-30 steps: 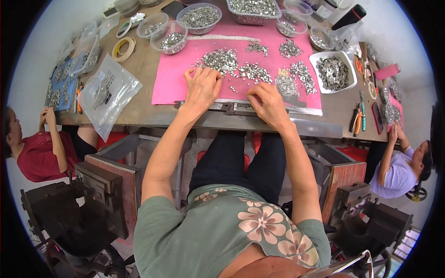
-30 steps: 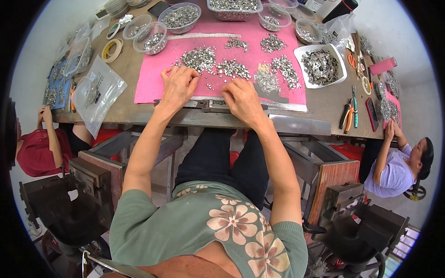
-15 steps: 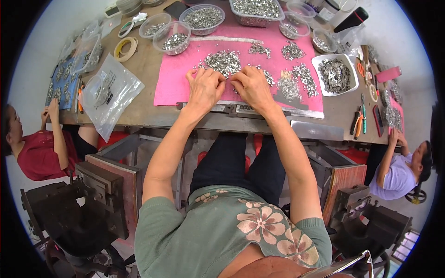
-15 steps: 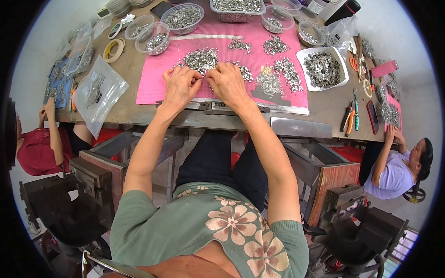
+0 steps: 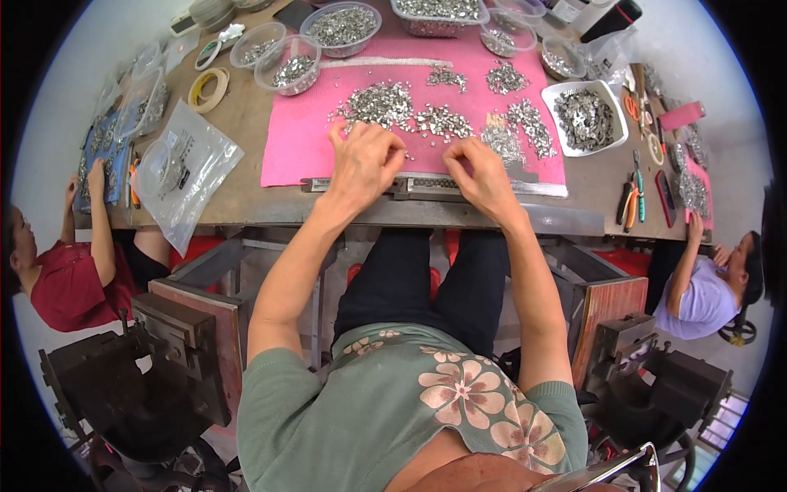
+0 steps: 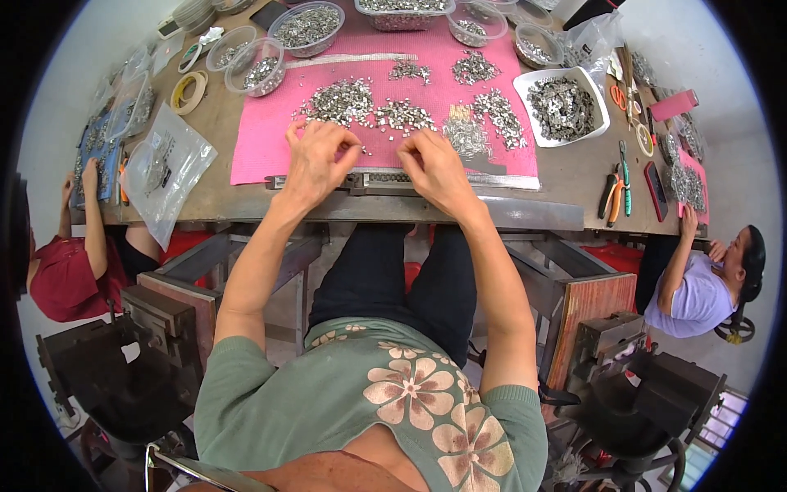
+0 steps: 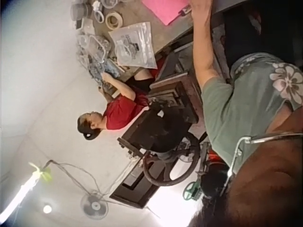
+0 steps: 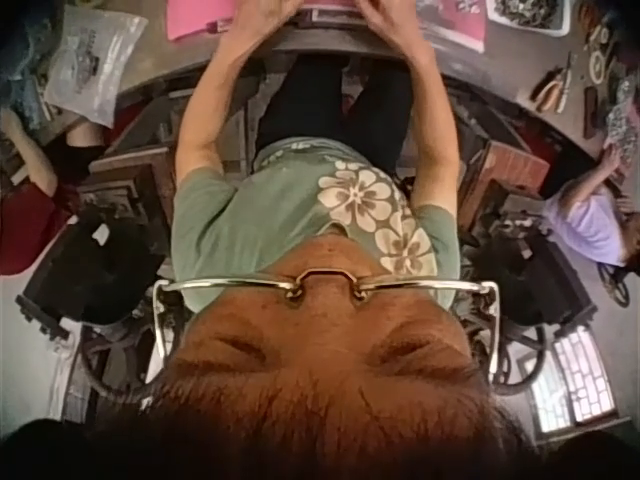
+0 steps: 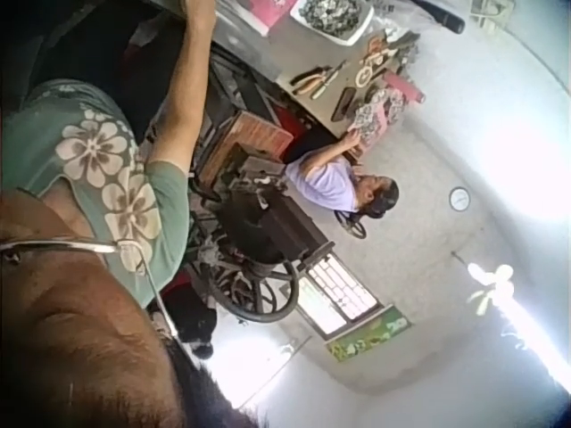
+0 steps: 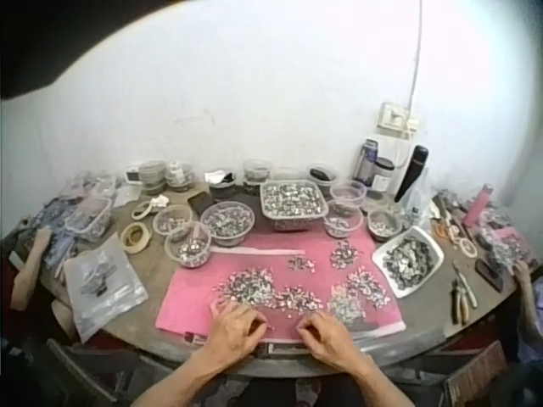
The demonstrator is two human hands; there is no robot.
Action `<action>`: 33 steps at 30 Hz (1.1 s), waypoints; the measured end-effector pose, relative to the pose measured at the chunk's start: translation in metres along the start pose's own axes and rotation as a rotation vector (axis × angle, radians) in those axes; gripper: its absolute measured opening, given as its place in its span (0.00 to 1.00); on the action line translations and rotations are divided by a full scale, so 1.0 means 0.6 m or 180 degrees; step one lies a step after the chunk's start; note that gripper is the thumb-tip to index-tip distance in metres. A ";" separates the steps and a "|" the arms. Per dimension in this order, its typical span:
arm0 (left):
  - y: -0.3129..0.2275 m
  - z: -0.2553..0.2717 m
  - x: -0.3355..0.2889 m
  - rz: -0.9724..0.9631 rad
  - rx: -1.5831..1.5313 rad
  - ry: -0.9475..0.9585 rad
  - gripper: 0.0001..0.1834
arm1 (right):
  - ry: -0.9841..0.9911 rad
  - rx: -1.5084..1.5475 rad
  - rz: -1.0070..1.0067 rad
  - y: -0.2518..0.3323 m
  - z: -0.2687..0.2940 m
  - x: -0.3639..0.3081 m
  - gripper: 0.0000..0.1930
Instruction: The person positions a metal mold into a press machine and turns the handwheel. Then, the person places small metal pieces one by one into the slot of the metal mold on the table by hand.
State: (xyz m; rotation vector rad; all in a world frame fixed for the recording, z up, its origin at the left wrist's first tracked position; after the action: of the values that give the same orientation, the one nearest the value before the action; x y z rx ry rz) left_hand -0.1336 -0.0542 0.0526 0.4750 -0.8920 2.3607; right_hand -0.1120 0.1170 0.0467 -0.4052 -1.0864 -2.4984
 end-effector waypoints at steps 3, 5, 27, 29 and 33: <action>-0.067 -0.023 -0.013 -0.0363 -0.0398 0.0079 0.05 | 0.0087 0.0144 -0.0163 -0.002 0.012 -0.040 0.05; -0.087 -0.039 -0.022 -0.0440 -0.0440 0.0114 0.06 | 0.0103 -0.0192 0.0099 0.019 0.017 -0.050 0.06; 0.035 0.025 0.001 0.0107 0.0209 -0.0524 0.04 | 0.0162 -0.0514 0.0263 0.028 -0.049 0.024 0.03; 0.043 0.026 0.004 0.0116 0.0231 -0.0506 0.04 | 0.0237 -0.0561 0.0227 0.027 -0.067 0.032 0.04; 0.053 0.024 0.011 0.0157 0.0303 -0.0424 0.04 | 0.0194 -0.0684 0.0113 0.019 -0.080 0.034 0.06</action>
State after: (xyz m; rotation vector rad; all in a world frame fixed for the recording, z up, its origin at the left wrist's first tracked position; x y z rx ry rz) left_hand -0.1566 -0.0810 0.0510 0.6623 -0.8620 2.4478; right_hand -0.1301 0.0693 0.0308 -0.4016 -0.7834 -2.5864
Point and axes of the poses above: each hand's wrist, its own x-axis towards the middle knuckle, its own z-axis out of the back of the hand, y = z × x, the point moved 10 cm from there along x, towards the middle knuckle, and after that the axes turned 3 degrees about -x, right-handed, at the moved point
